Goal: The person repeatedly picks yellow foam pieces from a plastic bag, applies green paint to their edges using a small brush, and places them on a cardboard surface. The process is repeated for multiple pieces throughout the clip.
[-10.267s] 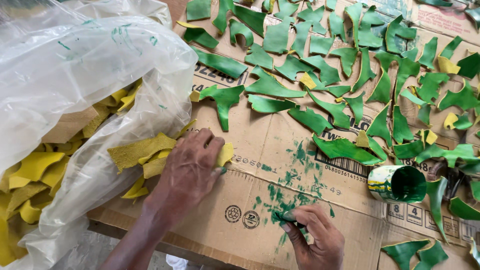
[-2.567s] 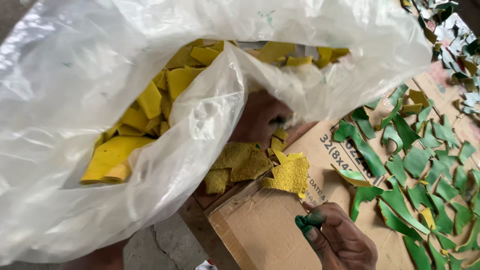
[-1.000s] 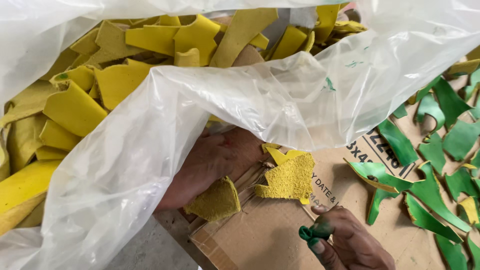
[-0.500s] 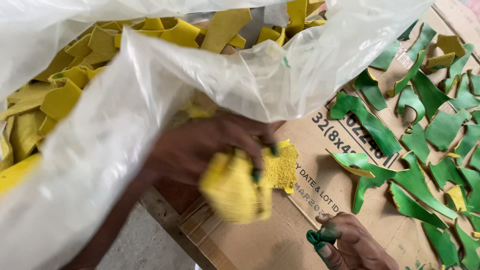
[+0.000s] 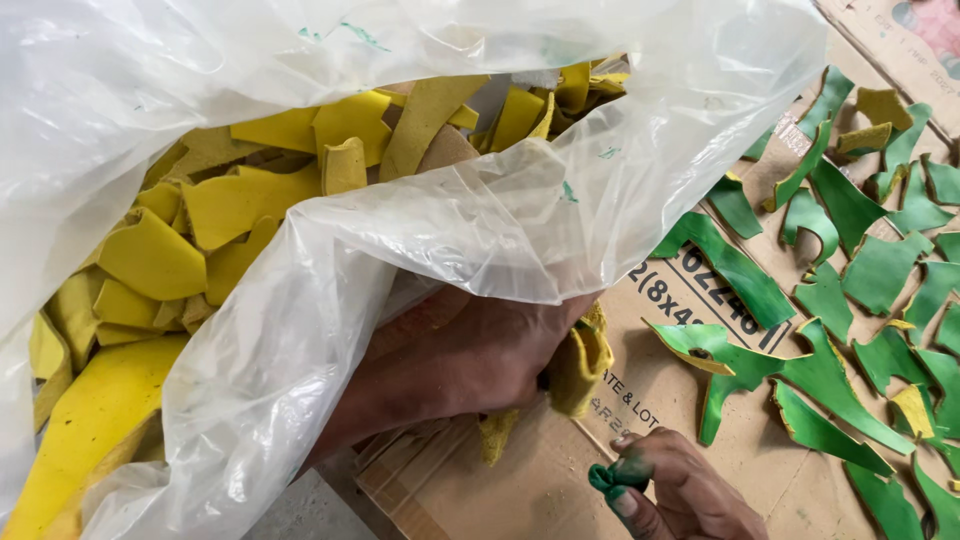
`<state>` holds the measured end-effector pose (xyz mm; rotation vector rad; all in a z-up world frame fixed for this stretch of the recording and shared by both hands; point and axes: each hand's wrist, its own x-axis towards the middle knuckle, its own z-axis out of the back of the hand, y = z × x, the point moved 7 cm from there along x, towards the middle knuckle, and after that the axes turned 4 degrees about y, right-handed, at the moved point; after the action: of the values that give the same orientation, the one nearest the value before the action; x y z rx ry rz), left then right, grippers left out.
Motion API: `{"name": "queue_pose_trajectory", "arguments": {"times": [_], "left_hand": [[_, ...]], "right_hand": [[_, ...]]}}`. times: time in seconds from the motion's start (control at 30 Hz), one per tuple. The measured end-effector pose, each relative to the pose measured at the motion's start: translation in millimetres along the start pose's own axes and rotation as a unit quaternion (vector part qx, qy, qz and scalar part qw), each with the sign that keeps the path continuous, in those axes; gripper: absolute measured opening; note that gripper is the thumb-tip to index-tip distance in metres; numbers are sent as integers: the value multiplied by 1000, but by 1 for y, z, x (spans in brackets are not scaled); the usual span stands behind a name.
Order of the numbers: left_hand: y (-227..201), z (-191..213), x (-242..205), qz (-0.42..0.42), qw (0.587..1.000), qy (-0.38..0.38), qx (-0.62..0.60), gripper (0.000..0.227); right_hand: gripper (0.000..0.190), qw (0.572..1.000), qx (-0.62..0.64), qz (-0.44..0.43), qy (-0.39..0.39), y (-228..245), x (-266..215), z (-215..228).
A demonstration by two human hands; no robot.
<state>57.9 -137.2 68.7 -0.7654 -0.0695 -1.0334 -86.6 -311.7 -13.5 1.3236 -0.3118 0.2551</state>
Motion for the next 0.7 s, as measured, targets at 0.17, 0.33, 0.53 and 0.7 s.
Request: {"name": "queue_pose_trajectory", "arguments": {"times": [0.17, 0.33, 0.53, 0.7], "left_hand": [[27, -14, 2, 73, 992, 101, -18, 80], [43, -22, 7, 77, 990, 118, 21, 73], [56, -19, 6, 83, 989, 108, 64, 65], [62, -17, 5, 79, 989, 96, 86, 59]], "right_hand": [[15, 1000, 6, 8, 3, -5, 7, -1], [15, 999, 29, 21, 19, -12, 8, 8], [17, 1000, 18, 16, 3, -14, 14, -5], [17, 999, 26, 2, 28, -14, 18, -15]]}}
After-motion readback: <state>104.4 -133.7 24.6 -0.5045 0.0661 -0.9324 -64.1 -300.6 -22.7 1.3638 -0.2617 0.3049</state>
